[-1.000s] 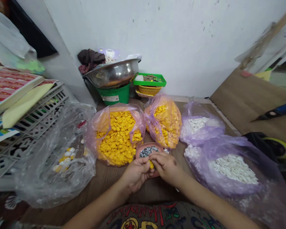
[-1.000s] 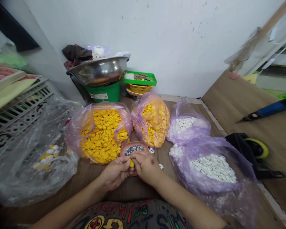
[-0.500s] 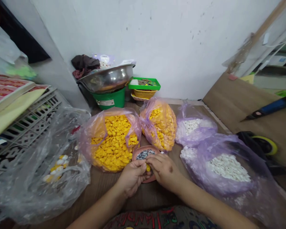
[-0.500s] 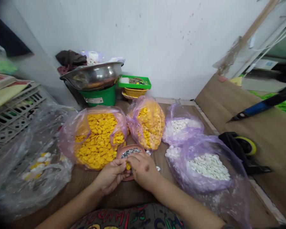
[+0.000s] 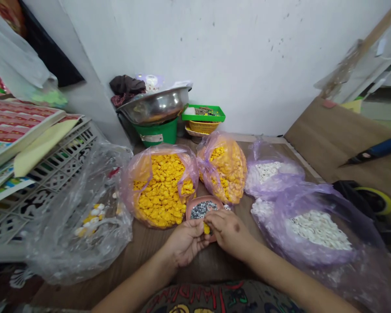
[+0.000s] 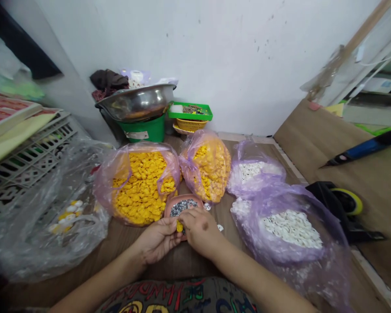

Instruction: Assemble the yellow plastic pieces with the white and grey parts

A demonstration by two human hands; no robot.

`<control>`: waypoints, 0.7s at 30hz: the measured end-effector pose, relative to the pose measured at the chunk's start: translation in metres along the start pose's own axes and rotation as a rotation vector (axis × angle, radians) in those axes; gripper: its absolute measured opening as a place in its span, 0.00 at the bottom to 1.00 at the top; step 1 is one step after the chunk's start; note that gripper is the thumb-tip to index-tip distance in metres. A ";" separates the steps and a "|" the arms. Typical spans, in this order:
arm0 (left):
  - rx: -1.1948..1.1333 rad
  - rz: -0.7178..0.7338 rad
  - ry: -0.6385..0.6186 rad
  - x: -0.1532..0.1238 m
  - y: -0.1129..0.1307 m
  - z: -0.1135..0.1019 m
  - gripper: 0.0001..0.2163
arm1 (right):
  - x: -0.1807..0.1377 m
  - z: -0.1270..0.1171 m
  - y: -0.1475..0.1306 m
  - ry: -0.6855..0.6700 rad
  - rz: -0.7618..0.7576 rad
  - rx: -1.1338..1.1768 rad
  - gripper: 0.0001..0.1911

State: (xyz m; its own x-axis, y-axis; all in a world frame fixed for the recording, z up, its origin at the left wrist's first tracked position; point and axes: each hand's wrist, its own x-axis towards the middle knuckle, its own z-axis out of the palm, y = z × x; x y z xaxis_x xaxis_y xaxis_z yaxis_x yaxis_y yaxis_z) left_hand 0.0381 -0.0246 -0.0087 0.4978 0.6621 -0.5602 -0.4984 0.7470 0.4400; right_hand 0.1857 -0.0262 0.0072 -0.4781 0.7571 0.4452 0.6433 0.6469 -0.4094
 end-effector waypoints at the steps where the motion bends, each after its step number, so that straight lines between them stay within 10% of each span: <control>1: -0.001 0.008 -0.005 0.000 0.000 0.000 0.05 | -0.001 0.000 -0.001 0.011 -0.006 -0.029 0.10; 14: -0.072 0.089 0.066 0.006 0.006 -0.005 0.02 | 0.006 0.008 0.008 -0.092 -0.108 -0.060 0.18; 21: -0.089 0.156 0.164 0.000 0.017 -0.005 0.05 | 0.043 0.006 0.088 0.233 0.388 -0.010 0.11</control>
State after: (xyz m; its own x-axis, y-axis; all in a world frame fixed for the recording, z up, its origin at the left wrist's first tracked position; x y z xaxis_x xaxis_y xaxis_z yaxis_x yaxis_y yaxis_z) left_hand 0.0259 -0.0120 -0.0050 0.2919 0.7449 -0.5999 -0.6246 0.6235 0.4703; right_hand 0.2181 0.0644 -0.0147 -0.0538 0.9019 0.4285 0.7544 0.3179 -0.5744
